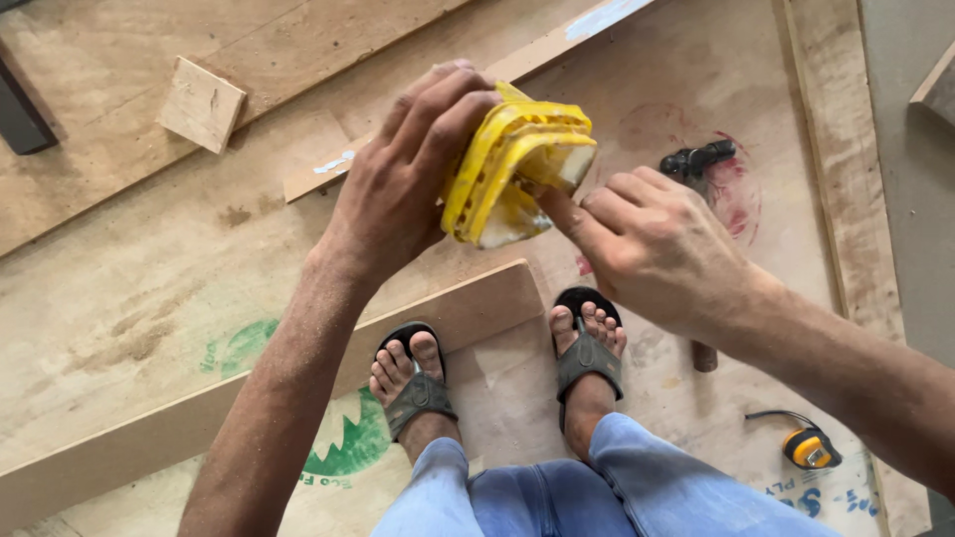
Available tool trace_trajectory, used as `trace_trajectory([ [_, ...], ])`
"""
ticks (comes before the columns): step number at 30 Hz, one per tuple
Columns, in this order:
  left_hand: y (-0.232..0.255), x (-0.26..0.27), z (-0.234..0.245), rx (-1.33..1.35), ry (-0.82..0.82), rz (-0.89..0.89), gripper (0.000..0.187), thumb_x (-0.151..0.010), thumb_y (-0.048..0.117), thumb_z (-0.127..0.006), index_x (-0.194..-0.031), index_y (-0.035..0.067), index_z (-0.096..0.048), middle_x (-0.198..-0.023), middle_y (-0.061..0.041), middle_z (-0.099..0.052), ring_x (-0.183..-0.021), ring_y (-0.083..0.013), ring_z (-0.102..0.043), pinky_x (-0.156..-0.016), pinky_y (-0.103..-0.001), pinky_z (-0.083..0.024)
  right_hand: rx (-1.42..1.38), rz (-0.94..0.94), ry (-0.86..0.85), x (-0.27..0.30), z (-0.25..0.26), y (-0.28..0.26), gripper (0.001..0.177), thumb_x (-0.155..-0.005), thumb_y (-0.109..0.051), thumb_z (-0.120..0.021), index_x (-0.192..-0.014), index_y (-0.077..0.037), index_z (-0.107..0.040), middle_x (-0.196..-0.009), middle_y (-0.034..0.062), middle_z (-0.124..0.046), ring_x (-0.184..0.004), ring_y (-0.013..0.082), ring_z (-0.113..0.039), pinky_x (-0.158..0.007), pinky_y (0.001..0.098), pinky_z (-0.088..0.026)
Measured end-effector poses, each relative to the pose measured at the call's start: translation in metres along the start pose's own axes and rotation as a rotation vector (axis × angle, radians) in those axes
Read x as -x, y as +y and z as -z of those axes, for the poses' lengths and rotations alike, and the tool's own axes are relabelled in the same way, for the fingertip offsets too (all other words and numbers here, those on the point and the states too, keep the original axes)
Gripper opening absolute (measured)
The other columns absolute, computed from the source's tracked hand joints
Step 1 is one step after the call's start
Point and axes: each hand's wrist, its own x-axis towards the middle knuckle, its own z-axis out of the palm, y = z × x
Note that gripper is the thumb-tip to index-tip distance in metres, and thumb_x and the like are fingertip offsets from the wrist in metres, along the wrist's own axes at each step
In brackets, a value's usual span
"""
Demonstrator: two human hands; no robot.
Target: The person applies glue from a yellow container onto several narrow wood strips using a small applicator. They spread the adhesive evenly along the length of each strip while working on a plywood surface on the floor.
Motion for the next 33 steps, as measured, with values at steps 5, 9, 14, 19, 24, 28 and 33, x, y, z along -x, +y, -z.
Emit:
trace_trajectory([
  [5,0.002,0.003,0.0,-0.083,0.13,0.017,0.072,-0.104,0.021,-0.086,-0.154,0.013,-0.035,-0.155,-0.01,-0.049,-0.153,-0.0298,-0.045,-0.124,-0.041,-0.044,-0.077,-0.061,0.061,-0.004,0.005,-0.005,0.068,-0.08,0.001,-0.071,-0.146,0.008,-0.055,-0.075,0.0084,-0.058,-0.071,0.0263,-0.059,-0.066,0.0419,-0.052],
  [9,0.004,0.007,-0.005,-0.041,0.264,0.034,0.07,-0.108,0.021,-0.087,-0.153,0.016,-0.033,-0.158,-0.009,-0.047,-0.151,-0.0276,-0.042,-0.13,-0.041,-0.045,-0.243,-0.173,0.176,-0.006,0.005,-0.017,0.059,-0.094,0.001,-0.071,-0.149,0.007,-0.052,-0.072,0.007,-0.055,-0.063,0.0234,-0.056,-0.058,0.0404,-0.049],
  [14,0.003,0.013,-0.014,-0.026,0.392,0.024,0.072,-0.105,0.02,-0.088,-0.151,0.015,-0.034,-0.153,-0.012,-0.045,-0.153,-0.0319,-0.042,-0.127,-0.045,-0.043,-0.403,-0.289,0.264,-0.007,0.001,-0.027,0.052,-0.099,-0.002,-0.072,-0.149,-0.004,-0.055,-0.076,0.0083,-0.06,-0.063,0.0215,-0.059,-0.055,0.0374,-0.049],
  [19,-0.003,0.02,-0.022,0.002,0.438,0.063,0.075,-0.104,0.019,-0.089,-0.151,0.016,-0.031,-0.155,-0.012,-0.043,-0.155,-0.0328,-0.038,-0.13,-0.047,-0.039,-0.509,-0.329,0.266,-0.011,0.0,-0.027,0.047,-0.098,-0.002,-0.073,-0.143,-0.006,-0.061,-0.079,0.0093,-0.065,-0.063,0.0187,-0.062,-0.053,0.0345,-0.05],
  [24,-0.01,0.026,-0.028,0.034,0.488,0.085,0.076,-0.099,0.019,-0.09,-0.15,0.019,-0.033,-0.155,-0.01,-0.043,-0.156,-0.0307,-0.039,-0.13,-0.046,-0.039,-0.552,-0.352,0.185,-0.014,0.0,-0.034,0.044,-0.093,-0.003,-0.076,-0.136,-0.007,-0.068,-0.069,0.0091,-0.063,-0.055,0.0189,-0.06,-0.048,0.0351,-0.047],
  [28,-0.015,0.028,-0.03,0.084,0.568,0.096,0.077,-0.099,0.018,-0.091,-0.149,0.019,-0.033,-0.155,-0.009,-0.041,-0.151,-0.028,-0.037,-0.13,-0.045,-0.037,-0.642,-0.337,0.234,-0.013,0.002,-0.034,0.039,-0.094,-0.002,-0.075,-0.133,-0.006,-0.068,-0.081,0.0102,-0.067,-0.063,0.0175,-0.064,-0.054,0.0328,-0.05],
  [33,-0.019,0.03,-0.032,0.069,0.622,0.165,0.076,-0.101,0.017,-0.089,-0.15,0.022,-0.032,-0.157,-0.007,-0.04,-0.153,-0.0258,-0.037,-0.132,-0.045,-0.037,-0.68,-0.348,0.23,-0.011,0.0,-0.034,0.033,-0.094,-0.003,-0.075,-0.127,-0.006,-0.07,-0.082,0.0096,-0.07,-0.065,0.0165,-0.067,-0.056,0.0314,-0.051],
])
